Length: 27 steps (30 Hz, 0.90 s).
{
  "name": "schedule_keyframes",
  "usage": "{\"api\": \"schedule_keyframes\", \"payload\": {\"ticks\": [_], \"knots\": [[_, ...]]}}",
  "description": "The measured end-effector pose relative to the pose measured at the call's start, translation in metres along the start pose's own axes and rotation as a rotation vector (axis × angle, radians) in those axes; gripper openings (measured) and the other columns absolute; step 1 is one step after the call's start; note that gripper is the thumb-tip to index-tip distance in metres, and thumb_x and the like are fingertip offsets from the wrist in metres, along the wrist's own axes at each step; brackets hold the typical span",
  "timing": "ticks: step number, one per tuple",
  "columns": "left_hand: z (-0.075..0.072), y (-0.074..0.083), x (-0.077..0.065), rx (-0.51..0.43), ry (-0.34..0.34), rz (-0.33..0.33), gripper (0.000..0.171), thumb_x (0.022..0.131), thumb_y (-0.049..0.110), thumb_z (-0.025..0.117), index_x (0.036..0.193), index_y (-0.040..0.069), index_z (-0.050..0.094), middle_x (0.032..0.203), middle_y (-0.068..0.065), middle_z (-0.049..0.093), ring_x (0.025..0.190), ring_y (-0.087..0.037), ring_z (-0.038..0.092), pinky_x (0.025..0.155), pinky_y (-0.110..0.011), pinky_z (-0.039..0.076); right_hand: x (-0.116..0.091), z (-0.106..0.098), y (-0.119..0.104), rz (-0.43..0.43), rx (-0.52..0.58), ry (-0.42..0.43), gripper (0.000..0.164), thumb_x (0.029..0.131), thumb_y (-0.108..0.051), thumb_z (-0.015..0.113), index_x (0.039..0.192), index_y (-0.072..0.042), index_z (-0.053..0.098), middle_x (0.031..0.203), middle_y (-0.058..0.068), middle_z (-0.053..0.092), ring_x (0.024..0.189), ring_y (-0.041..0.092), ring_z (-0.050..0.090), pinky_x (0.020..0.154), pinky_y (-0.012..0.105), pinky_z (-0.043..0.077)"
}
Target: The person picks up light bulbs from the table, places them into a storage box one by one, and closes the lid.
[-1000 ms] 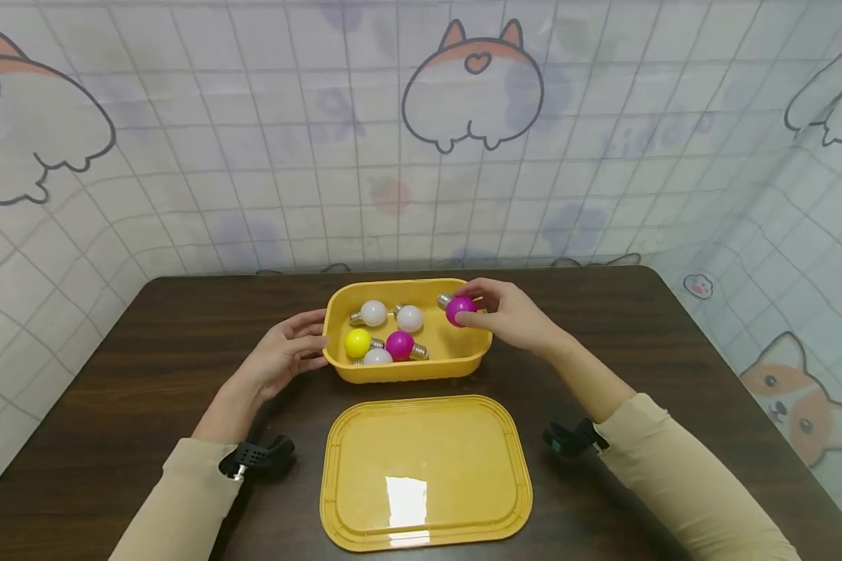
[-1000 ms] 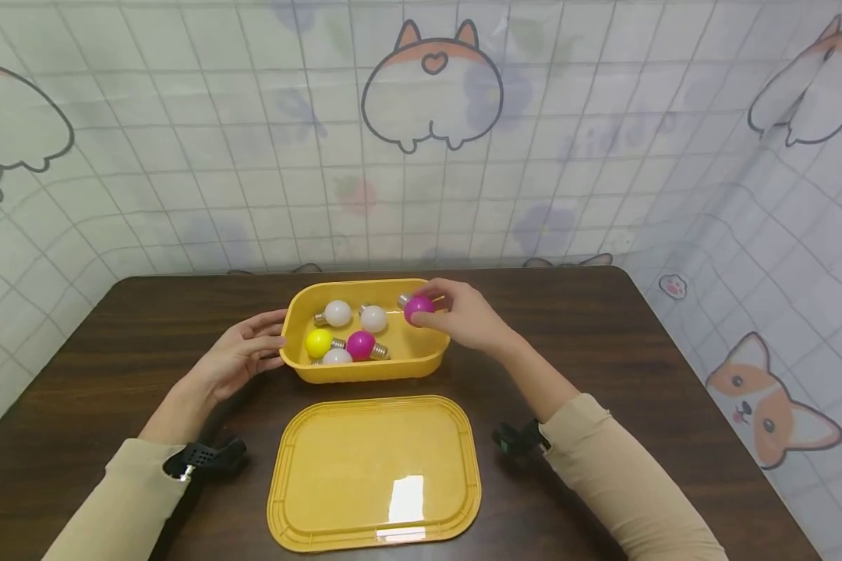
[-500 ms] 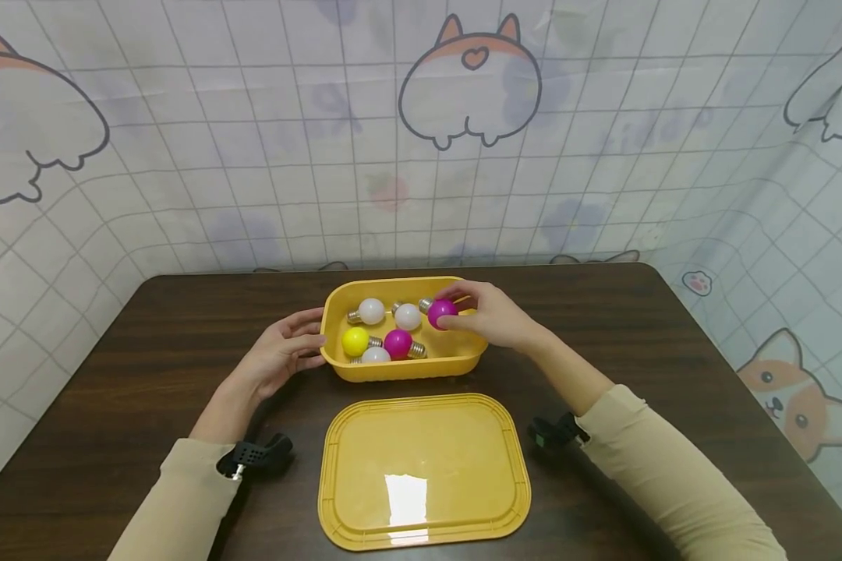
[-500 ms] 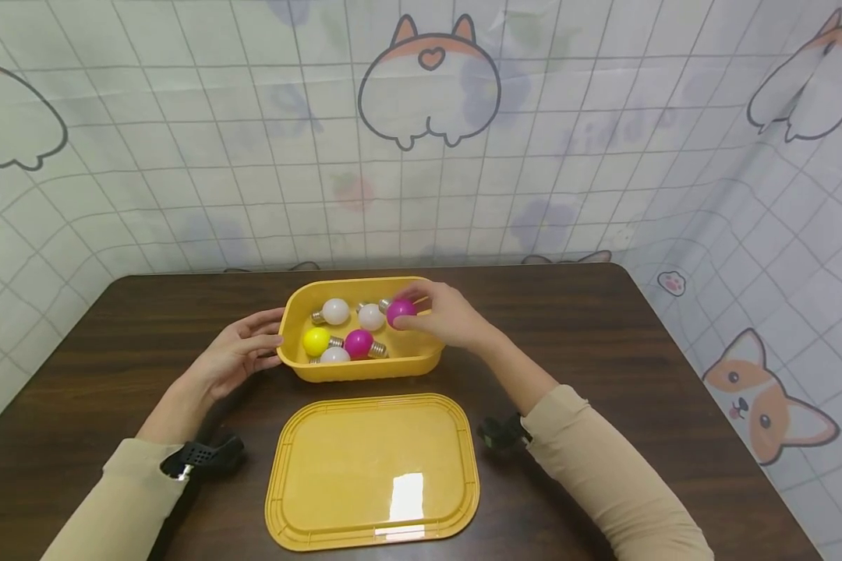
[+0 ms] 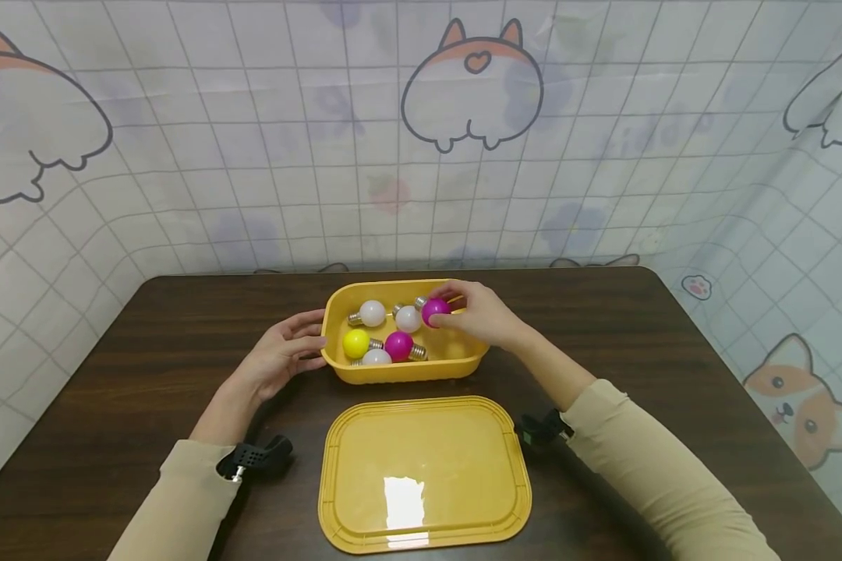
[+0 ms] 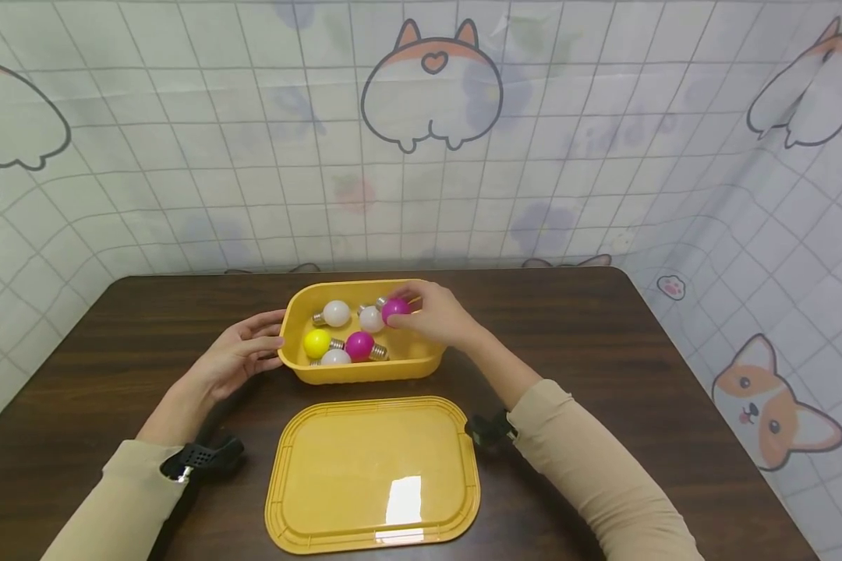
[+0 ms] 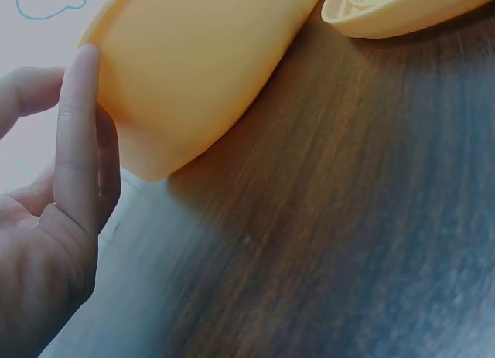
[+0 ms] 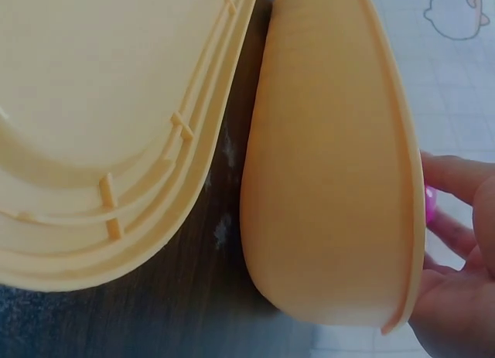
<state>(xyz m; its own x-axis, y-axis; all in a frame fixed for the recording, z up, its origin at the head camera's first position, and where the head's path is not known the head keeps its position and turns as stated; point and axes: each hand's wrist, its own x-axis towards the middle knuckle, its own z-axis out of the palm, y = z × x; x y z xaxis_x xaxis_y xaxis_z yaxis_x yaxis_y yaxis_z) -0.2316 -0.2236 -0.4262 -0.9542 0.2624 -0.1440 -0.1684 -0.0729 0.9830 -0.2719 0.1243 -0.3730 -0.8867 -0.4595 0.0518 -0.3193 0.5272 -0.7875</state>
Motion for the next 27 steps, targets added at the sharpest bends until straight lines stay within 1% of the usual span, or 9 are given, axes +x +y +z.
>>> {"api": "schedule_keyframes", "payload": {"ticks": [3, 9, 13, 21, 27], "knots": [[0.0, 0.0, -0.001, -0.004, 0.0, 0.0, 0.064, 0.102, 0.003, 0.063, 0.157, 0.001, 0.032, 0.136, -0.02, 0.054, 0.103, -0.021, 0.07, 0.086, -0.032, 0.061, 0.003, 0.001, -0.001, 0.015, -0.009, 0.009, 0.04, 0.093, -0.02, 0.078, 0.129, -0.007, 0.067, 0.123, 0.012, 0.065, 0.111, 0.033, 0.062, 0.097, 0.043, 0.054], [0.001, 0.001, -0.001, -0.008, -0.002, 0.002, 0.063, 0.102, 0.002, 0.061, 0.157, 0.001, 0.032, 0.139, -0.022, 0.052, 0.104, -0.021, 0.07, 0.086, -0.032, 0.06, 0.011, 0.002, 0.001, 0.036, -0.024, 0.006, 0.038, 0.093, -0.017, 0.078, 0.127, -0.006, 0.067, 0.124, 0.012, 0.066, 0.112, 0.033, 0.063, 0.101, 0.044, 0.051], [0.001, 0.0, -0.001, -0.014, -0.002, -0.001, 0.063, 0.102, 0.001, 0.061, 0.158, 0.001, 0.031, 0.139, -0.022, 0.052, 0.104, -0.021, 0.07, 0.086, -0.032, 0.06, 0.016, 0.005, 0.002, 0.047, -0.054, 0.0, 0.037, 0.092, -0.018, 0.079, 0.126, -0.006, 0.068, 0.122, 0.012, 0.067, 0.11, 0.031, 0.063, 0.099, 0.043, 0.052], [0.001, 0.0, -0.001, -0.021, 0.0, -0.002, 0.064, 0.102, 0.002, 0.063, 0.157, 0.001, 0.032, 0.137, -0.021, 0.054, 0.105, -0.022, 0.07, 0.087, -0.034, 0.06, 0.021, 0.009, 0.002, 0.034, -0.083, -0.009, 0.036, 0.091, -0.018, 0.08, 0.122, -0.005, 0.069, 0.12, 0.012, 0.068, 0.108, 0.029, 0.064, 0.096, 0.04, 0.054], [0.001, 0.001, -0.001, -0.017, 0.0, -0.004, 0.063, 0.102, 0.001, 0.062, 0.158, 0.001, 0.032, 0.137, -0.02, 0.055, 0.104, -0.022, 0.07, 0.086, -0.033, 0.06, 0.023, 0.013, 0.0, -0.007, -0.157, -0.032, 0.033, 0.09, -0.018, 0.08, 0.118, -0.003, 0.069, 0.117, 0.014, 0.07, 0.108, 0.03, 0.066, 0.098, 0.039, 0.054]]}}
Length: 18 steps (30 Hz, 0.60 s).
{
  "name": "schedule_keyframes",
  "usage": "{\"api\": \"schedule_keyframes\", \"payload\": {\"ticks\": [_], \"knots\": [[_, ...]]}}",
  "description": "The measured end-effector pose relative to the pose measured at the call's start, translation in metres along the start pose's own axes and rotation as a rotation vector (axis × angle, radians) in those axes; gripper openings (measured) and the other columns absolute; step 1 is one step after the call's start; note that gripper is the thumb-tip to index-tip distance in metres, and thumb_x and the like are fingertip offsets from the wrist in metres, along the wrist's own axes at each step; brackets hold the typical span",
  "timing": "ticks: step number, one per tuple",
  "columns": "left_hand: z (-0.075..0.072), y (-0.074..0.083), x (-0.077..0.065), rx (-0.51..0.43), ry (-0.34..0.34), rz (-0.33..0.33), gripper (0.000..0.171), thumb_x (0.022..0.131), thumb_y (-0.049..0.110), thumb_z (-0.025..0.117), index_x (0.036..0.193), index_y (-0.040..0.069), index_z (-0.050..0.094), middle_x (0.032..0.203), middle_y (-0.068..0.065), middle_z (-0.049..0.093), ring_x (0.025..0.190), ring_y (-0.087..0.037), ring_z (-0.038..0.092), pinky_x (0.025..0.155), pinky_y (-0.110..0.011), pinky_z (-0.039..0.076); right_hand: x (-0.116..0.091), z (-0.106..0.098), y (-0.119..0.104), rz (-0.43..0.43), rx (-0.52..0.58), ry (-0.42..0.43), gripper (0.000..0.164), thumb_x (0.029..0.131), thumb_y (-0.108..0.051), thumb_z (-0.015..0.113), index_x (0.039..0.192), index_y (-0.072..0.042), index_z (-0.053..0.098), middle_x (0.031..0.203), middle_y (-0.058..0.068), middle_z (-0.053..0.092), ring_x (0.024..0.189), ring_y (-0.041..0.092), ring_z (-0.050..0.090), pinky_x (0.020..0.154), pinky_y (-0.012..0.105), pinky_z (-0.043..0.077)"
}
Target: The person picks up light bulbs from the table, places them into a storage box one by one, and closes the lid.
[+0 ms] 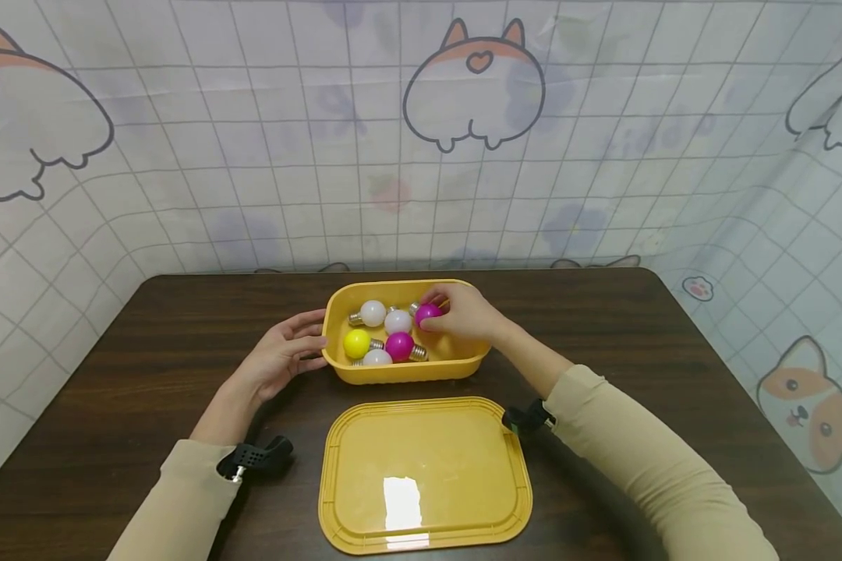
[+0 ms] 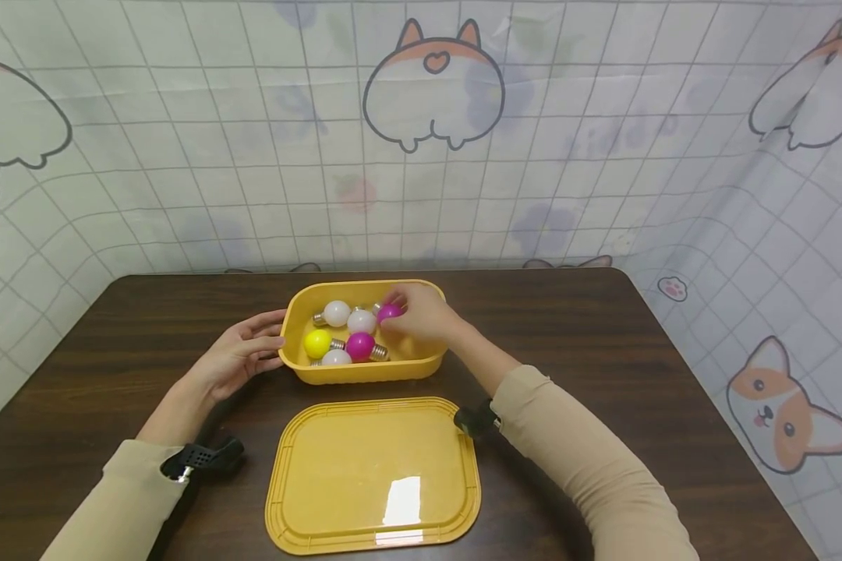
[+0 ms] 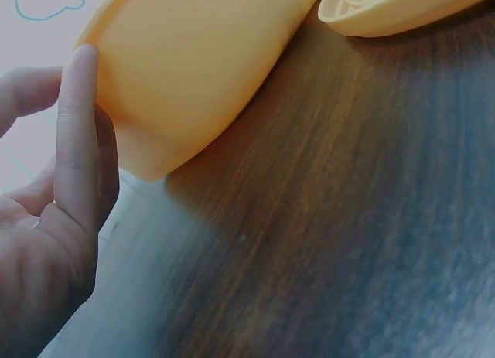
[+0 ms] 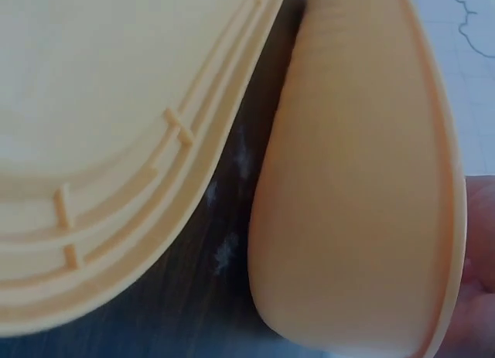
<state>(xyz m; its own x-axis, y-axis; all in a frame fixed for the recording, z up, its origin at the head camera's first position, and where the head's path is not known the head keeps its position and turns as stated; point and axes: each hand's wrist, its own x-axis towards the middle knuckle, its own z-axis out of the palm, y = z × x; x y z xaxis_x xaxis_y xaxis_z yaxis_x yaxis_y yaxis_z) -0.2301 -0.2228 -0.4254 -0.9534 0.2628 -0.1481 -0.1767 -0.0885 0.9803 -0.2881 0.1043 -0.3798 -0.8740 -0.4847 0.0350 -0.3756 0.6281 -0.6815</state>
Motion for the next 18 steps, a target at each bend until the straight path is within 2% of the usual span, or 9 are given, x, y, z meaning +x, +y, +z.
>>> {"api": "schedule_keyframes", "payload": {"ticks": [6, 18], "knots": [[0.0007, 0.0001, 0.0004, 0.001, 0.0, 0.0, 0.063, 0.102, 0.001, 0.061, 0.158, 0.002, 0.032, 0.137, -0.02, 0.054, 0.104, -0.021, 0.07, 0.086, -0.032, 0.061, 0.0031, 0.0027, 0.0021, -0.017, 0.002, -0.014, 0.034, 0.09, -0.018, 0.081, 0.117, -0.001, 0.068, 0.116, 0.015, 0.07, 0.107, 0.03, 0.067, 0.097, 0.038, 0.055], [-0.0008, -0.0006, 0.0008, -0.003, -0.002, 0.003, 0.063, 0.101, 0.001, 0.062, 0.157, 0.001, 0.032, 0.132, -0.017, 0.058, 0.102, -0.02, 0.07, 0.085, -0.033, 0.061, 0.0034, 0.005, -0.0013, 0.009, 0.012, -0.05, 0.038, 0.092, -0.024, 0.08, 0.119, -0.001, 0.067, 0.114, 0.014, 0.07, 0.108, 0.028, 0.067, 0.096, 0.037, 0.055]]}}
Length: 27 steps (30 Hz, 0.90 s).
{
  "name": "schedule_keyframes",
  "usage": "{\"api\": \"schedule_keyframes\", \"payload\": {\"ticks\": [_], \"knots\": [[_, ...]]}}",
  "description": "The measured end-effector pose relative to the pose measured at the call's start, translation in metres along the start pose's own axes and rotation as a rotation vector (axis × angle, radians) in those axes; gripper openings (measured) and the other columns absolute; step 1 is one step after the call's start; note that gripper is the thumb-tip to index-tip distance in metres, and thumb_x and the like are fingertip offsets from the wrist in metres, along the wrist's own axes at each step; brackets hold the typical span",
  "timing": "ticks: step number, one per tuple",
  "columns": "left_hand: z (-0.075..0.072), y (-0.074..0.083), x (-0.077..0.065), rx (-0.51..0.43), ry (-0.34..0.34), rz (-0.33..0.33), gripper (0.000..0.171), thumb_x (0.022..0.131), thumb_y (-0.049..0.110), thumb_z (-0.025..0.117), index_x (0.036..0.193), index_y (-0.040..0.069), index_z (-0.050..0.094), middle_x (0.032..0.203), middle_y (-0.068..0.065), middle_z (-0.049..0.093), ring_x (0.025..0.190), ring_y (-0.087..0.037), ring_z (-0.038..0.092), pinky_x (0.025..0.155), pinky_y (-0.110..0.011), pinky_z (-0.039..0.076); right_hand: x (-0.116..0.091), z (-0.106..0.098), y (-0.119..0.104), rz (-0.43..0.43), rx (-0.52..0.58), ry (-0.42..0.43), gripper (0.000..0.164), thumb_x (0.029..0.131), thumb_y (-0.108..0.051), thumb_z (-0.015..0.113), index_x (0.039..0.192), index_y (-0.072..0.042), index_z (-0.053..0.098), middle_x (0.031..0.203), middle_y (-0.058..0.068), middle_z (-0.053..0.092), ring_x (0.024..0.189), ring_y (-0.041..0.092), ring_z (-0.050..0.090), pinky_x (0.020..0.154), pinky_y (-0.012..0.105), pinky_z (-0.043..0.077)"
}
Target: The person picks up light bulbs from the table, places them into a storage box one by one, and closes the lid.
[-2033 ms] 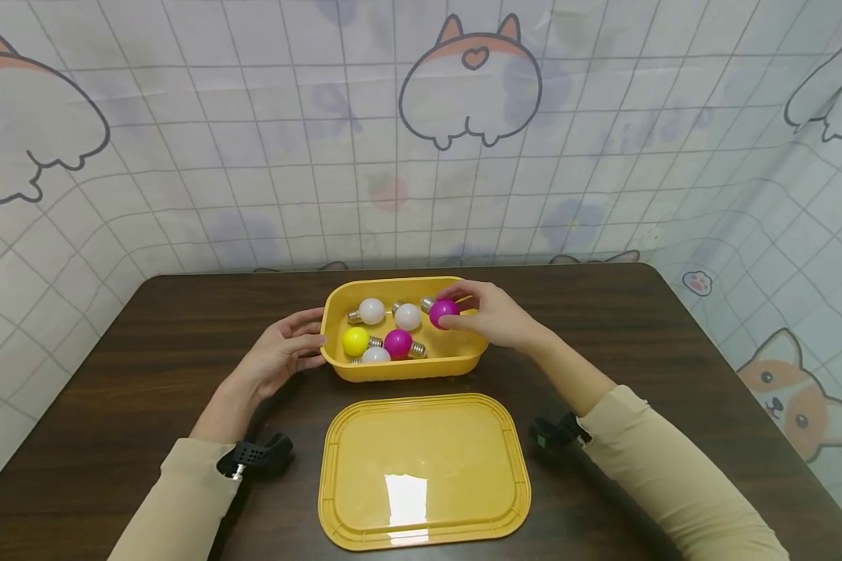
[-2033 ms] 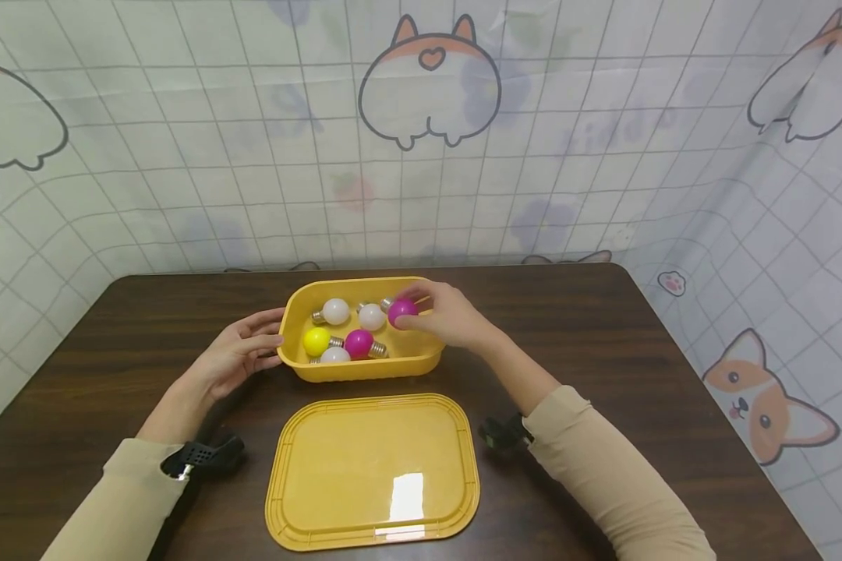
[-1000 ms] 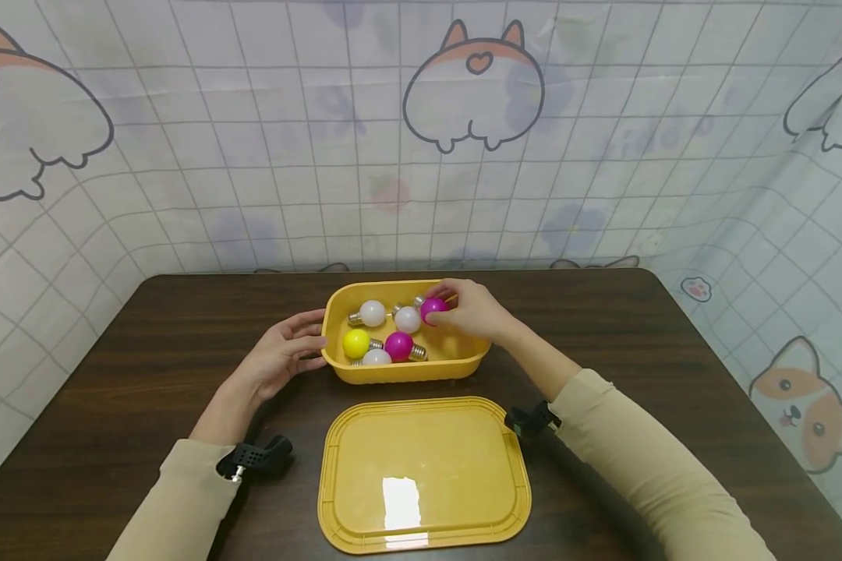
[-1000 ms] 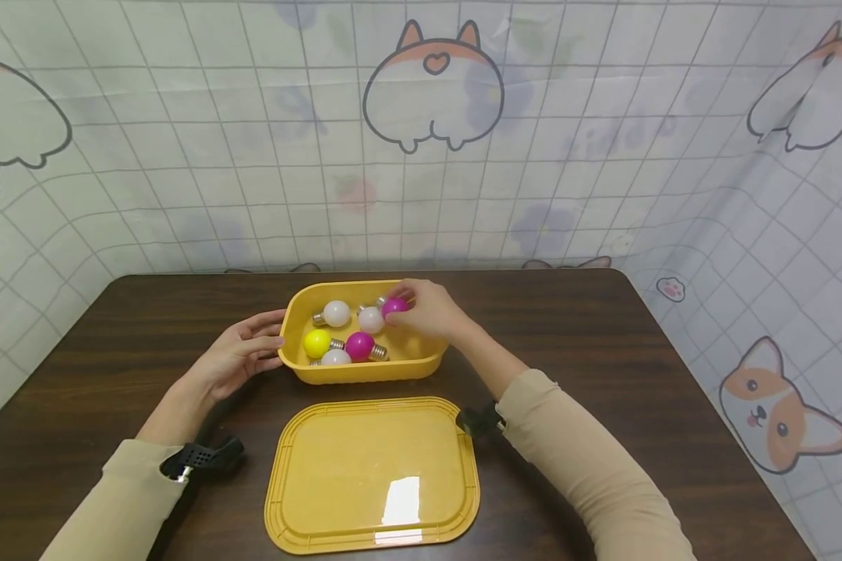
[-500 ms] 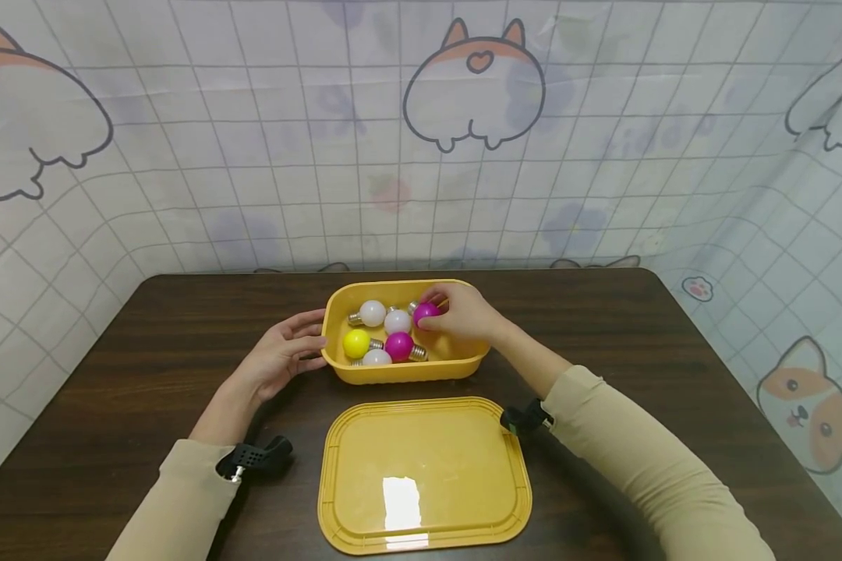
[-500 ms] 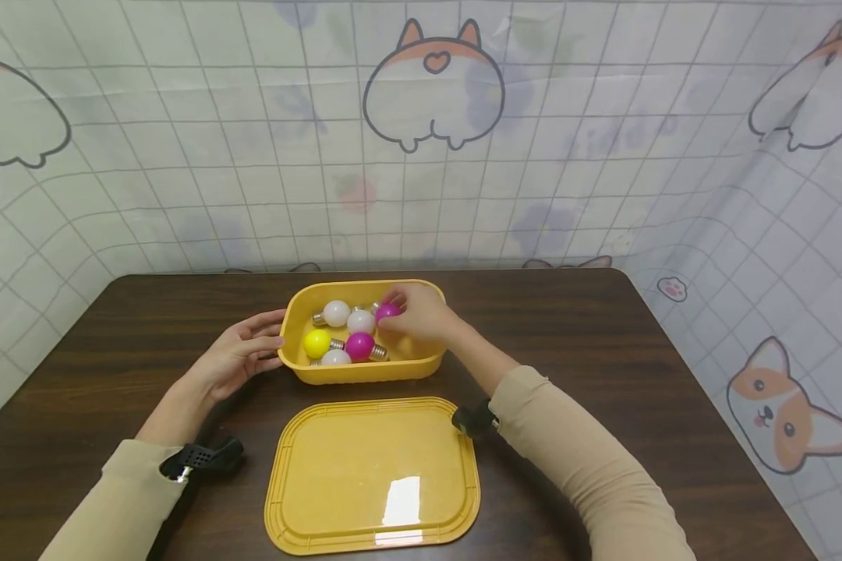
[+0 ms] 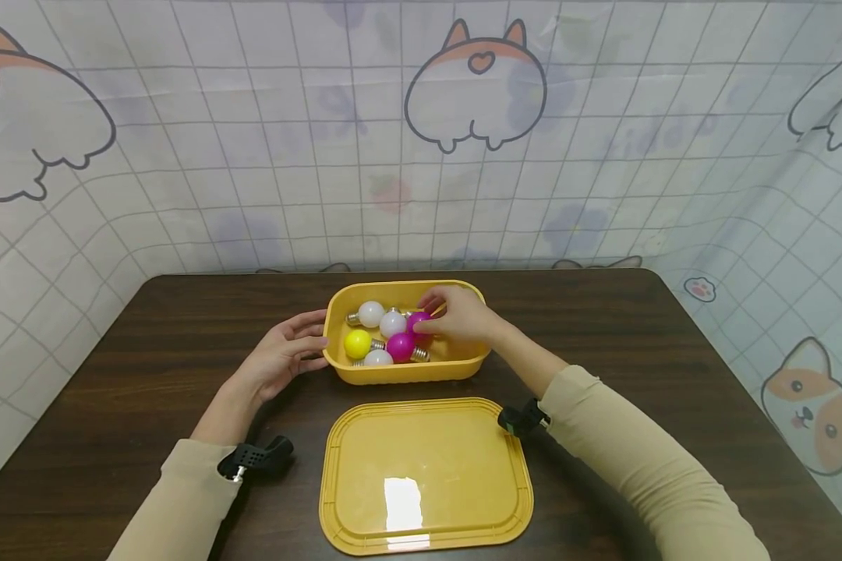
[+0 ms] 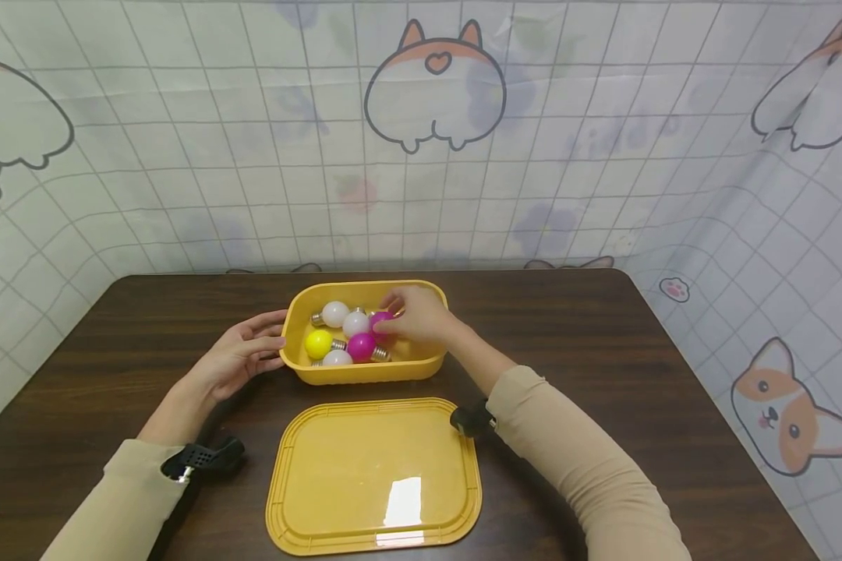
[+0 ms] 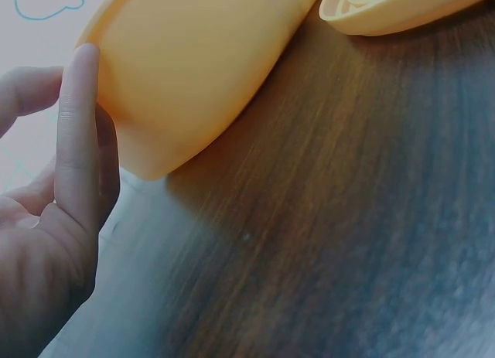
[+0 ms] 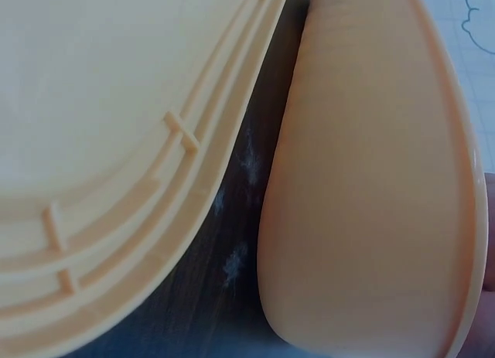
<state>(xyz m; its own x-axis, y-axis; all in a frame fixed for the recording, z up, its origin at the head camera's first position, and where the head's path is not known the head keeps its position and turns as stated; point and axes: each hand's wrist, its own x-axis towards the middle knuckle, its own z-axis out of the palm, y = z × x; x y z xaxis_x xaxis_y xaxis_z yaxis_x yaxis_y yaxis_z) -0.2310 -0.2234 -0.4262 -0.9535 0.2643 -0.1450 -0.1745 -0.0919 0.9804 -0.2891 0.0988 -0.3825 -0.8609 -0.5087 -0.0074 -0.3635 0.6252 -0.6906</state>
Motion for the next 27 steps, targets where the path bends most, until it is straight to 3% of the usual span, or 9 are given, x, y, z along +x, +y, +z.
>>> {"api": "schedule_keyframes", "payload": {"ticks": [8, 13, 18, 27], "knots": [[0.001, 0.001, 0.001, 0.019, 0.006, -0.002, 0.062, 0.102, 0.0, 0.06, 0.157, 0.001, 0.032, 0.134, -0.02, 0.056, 0.1, -0.02, 0.07, 0.085, -0.033, 0.061, -0.001, 0.0, -0.002, 0.0, 0.061, 0.012, 0.042, 0.093, -0.023, 0.08, 0.122, 0.003, 0.066, 0.116, 0.016, 0.069, 0.105, 0.029, 0.069, 0.095, 0.037, 0.056], [0.0, 0.001, 0.001, 0.021, 0.008, 0.001, 0.061, 0.102, -0.001, 0.06, 0.157, 0.0, 0.033, 0.135, -0.021, 0.055, 0.1, -0.02, 0.07, 0.085, -0.033, 0.061, -0.003, -0.002, -0.004, -0.008, 0.093, 0.07, 0.039, 0.095, -0.025, 0.076, 0.122, 0.002, 0.066, 0.123, 0.017, 0.066, 0.11, 0.031, 0.067, 0.094, 0.038, 0.057], [0.0, 0.002, 0.0, 0.023, 0.015, 0.002, 0.061, 0.102, -0.002, 0.06, 0.156, 0.0, 0.034, 0.136, -0.023, 0.053, 0.1, -0.02, 0.07, 0.084, -0.033, 0.061, -0.008, -0.007, -0.007, -0.006, 0.071, 0.137, 0.033, 0.098, -0.028, 0.073, 0.12, -0.004, 0.068, 0.121, 0.012, 0.067, 0.111, 0.031, 0.065, 0.096, 0.042, 0.055], [0.001, 0.003, -0.003, 0.068, 0.025, -0.026, 0.064, 0.102, 0.007, 0.065, 0.157, 0.003, 0.034, 0.14, -0.027, 0.049, 0.1, -0.02, 0.069, 0.087, -0.031, 0.06, -0.019, -0.015, 0.009, -0.069, 0.031, 0.217, 0.028, 0.101, -0.024, 0.069, 0.121, -0.005, 0.067, 0.126, 0.013, 0.062, 0.114, 0.03, 0.065, 0.095, 0.044, 0.056]]}}
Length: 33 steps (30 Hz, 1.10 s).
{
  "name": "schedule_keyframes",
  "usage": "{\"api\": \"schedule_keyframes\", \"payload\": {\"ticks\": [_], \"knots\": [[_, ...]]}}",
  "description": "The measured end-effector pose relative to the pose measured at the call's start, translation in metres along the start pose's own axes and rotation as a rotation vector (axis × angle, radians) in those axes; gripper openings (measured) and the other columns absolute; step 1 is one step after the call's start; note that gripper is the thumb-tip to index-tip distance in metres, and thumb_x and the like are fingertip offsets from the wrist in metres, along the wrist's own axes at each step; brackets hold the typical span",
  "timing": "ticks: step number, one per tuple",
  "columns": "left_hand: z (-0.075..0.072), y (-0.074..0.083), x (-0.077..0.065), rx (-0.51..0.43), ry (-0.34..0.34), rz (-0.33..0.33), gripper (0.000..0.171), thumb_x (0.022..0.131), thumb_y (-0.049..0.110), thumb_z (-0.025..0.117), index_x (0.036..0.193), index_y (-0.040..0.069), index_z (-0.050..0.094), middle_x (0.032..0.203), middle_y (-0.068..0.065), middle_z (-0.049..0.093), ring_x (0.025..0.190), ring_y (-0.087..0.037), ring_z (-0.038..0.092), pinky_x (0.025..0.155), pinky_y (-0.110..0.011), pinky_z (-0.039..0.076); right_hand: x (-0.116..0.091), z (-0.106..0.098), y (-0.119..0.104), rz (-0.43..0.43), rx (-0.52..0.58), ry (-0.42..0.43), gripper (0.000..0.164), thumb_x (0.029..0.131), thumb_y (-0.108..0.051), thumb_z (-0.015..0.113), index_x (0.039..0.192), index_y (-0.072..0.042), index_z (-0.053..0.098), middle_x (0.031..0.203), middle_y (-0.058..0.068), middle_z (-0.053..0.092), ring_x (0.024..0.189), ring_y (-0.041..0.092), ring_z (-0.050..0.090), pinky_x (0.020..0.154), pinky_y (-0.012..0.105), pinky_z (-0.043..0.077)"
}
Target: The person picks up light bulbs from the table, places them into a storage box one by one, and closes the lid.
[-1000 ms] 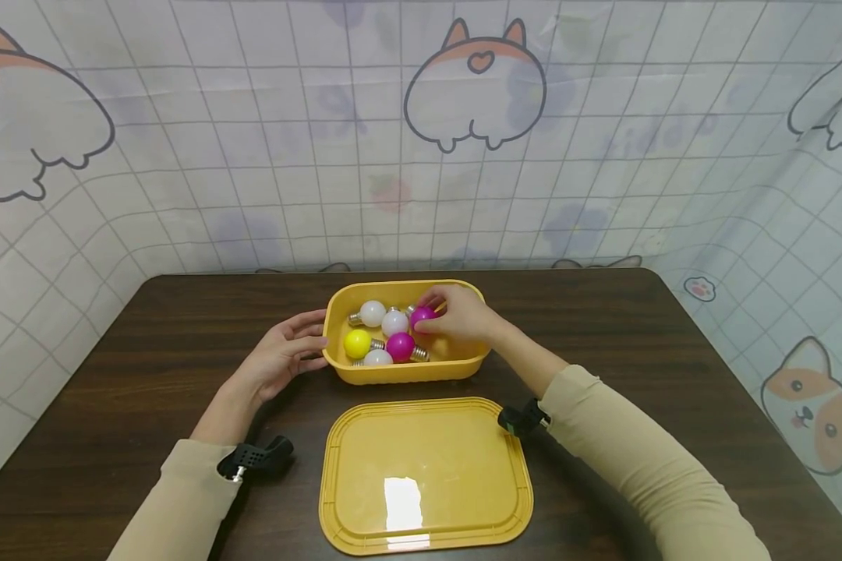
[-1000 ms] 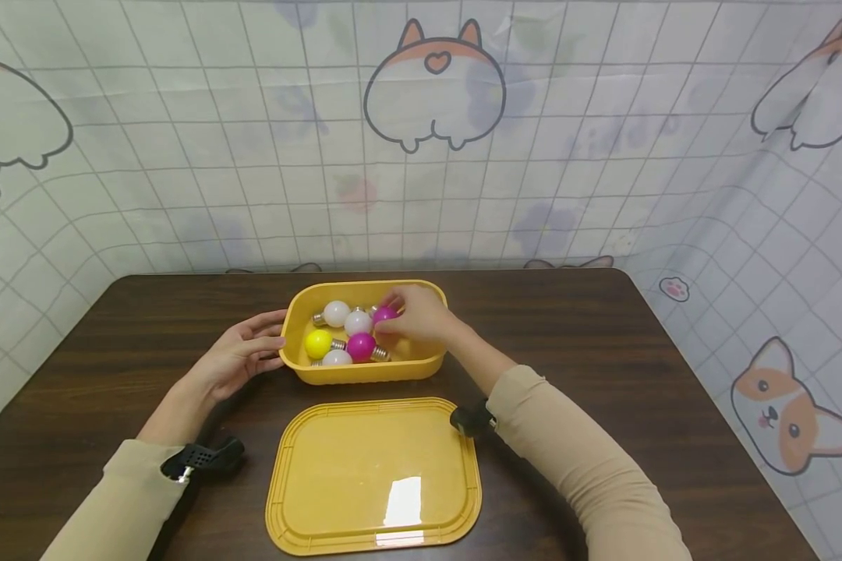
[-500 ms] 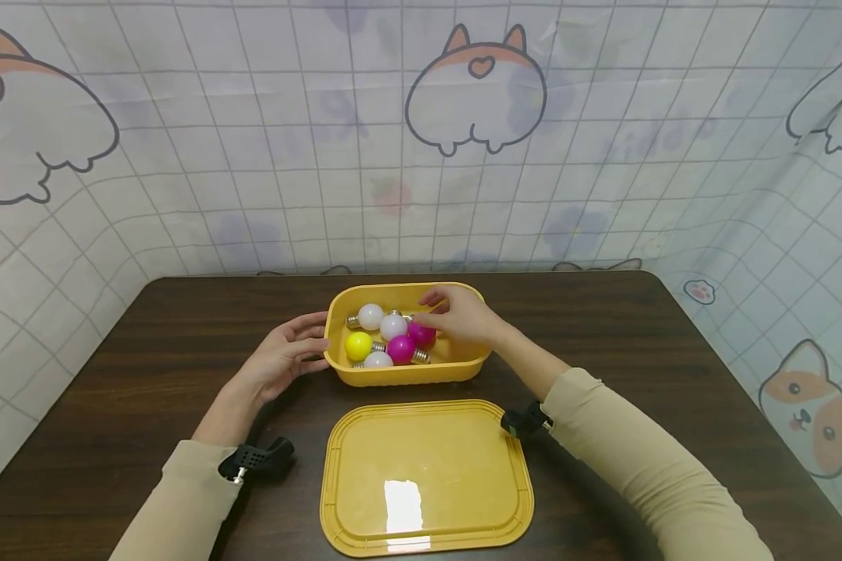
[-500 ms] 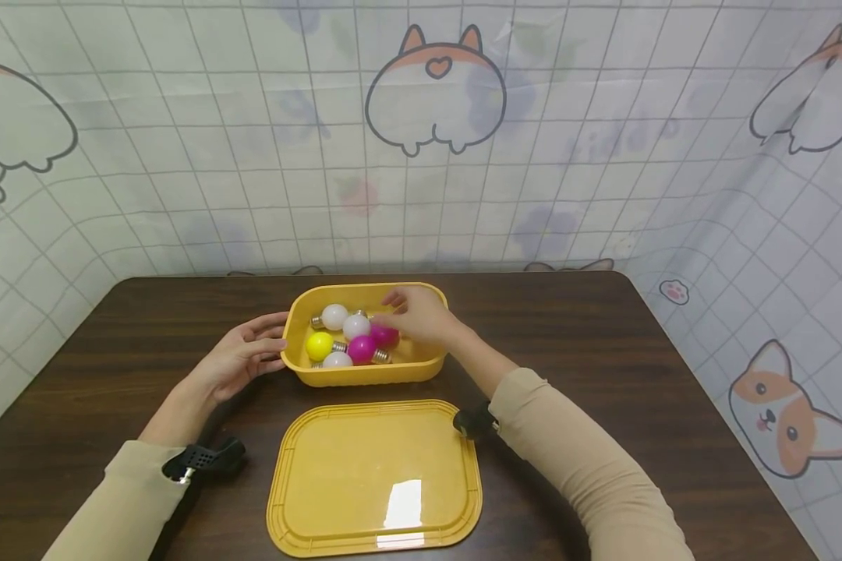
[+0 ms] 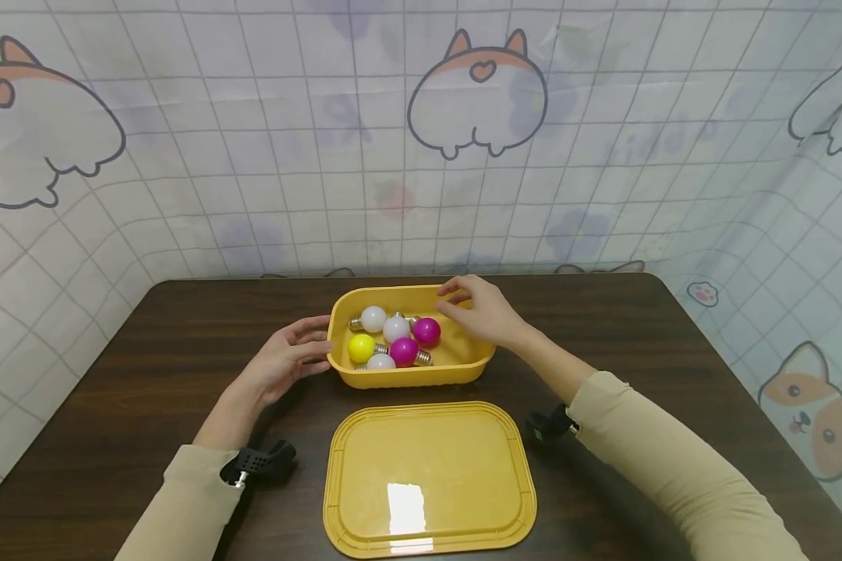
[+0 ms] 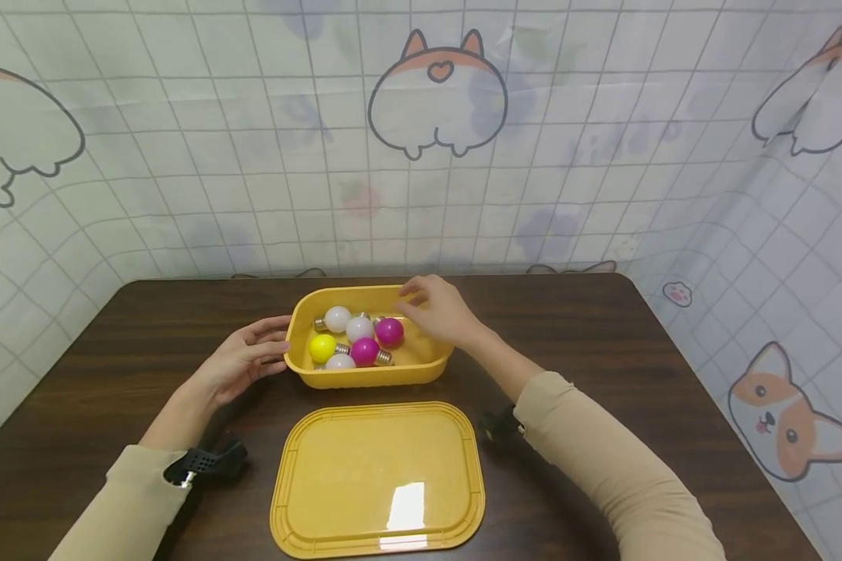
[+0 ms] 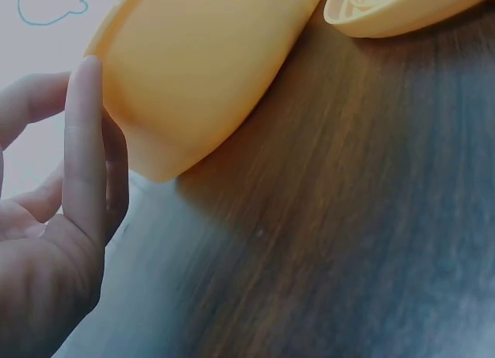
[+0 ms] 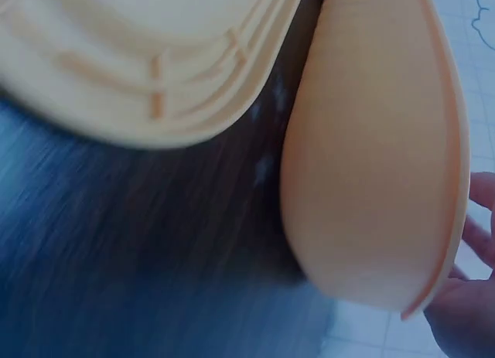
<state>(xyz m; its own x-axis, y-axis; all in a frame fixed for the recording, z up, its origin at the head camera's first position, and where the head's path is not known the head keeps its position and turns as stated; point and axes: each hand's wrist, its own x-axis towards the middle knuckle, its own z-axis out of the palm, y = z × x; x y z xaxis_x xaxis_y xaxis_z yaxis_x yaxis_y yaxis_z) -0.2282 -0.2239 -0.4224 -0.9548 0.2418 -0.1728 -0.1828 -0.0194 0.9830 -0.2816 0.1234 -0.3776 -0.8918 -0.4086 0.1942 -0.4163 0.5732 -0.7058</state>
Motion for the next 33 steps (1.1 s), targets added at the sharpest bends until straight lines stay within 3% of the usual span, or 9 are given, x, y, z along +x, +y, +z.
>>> {"api": "schedule_keyframes", "payload": {"ticks": [10, 15, 22, 27, 33], "knots": [[-0.003, 0.002, -0.005, 0.152, 0.004, 0.037, 0.059, 0.101, 0.018, 0.069, 0.152, 0.002, 0.042, 0.127, -0.025, 0.055, 0.094, -0.025, 0.066, 0.086, -0.037, 0.061, -0.022, -0.024, 0.003, -0.08, -0.001, 0.038, 0.028, 0.1, -0.018, 0.069, 0.123, -0.003, 0.066, 0.126, 0.013, 0.061, 0.111, 0.029, 0.064, 0.091, 0.046, 0.056], [-0.005, 0.008, -0.016, 0.21, 0.014, 0.051, 0.06, 0.102, 0.027, 0.067, 0.15, -0.001, 0.043, 0.125, -0.024, 0.056, 0.095, -0.029, 0.065, 0.086, -0.035, 0.061, -0.035, -0.035, 0.003, -0.102, 0.001, 0.044, 0.027, 0.1, -0.015, 0.069, 0.124, -0.004, 0.064, 0.127, 0.016, 0.059, 0.11, 0.029, 0.064, 0.089, 0.045, 0.058], [-0.004, 0.013, -0.034, 0.287, 0.017, 0.057, 0.061, 0.103, 0.027, 0.066, 0.148, -0.007, 0.043, 0.12, -0.027, 0.054, 0.092, -0.026, 0.064, 0.084, -0.035, 0.061, -0.054, -0.046, 0.012, -0.019, 0.059, 0.053, 0.032, 0.102, -0.019, 0.068, 0.128, -0.002, 0.061, 0.126, 0.019, 0.057, 0.111, 0.029, 0.062, 0.087, 0.044, 0.06], [-0.005, 0.014, -0.044, 0.344, 0.01, 0.049, 0.057, 0.103, 0.025, 0.067, 0.145, -0.007, 0.045, 0.118, -0.026, 0.054, 0.095, -0.03, 0.064, 0.084, -0.037, 0.062, -0.071, -0.051, 0.021, 0.036, 0.079, 0.048, 0.032, 0.103, -0.021, 0.066, 0.128, -0.004, 0.059, 0.124, 0.014, 0.061, 0.101, 0.029, 0.065, 0.08, 0.045, 0.061], [-0.004, 0.013, -0.056, 0.362, -0.027, 0.037, 0.055, 0.102, 0.021, 0.068, 0.144, -0.008, 0.046, 0.118, -0.025, 0.054, 0.098, -0.033, 0.064, 0.084, -0.039, 0.062, -0.089, -0.056, 0.031, 0.093, 0.101, 0.002, 0.032, 0.103, -0.022, 0.066, 0.128, -0.005, 0.058, 0.118, 0.012, 0.064, 0.101, 0.029, 0.064, 0.08, 0.047, 0.061]]}}
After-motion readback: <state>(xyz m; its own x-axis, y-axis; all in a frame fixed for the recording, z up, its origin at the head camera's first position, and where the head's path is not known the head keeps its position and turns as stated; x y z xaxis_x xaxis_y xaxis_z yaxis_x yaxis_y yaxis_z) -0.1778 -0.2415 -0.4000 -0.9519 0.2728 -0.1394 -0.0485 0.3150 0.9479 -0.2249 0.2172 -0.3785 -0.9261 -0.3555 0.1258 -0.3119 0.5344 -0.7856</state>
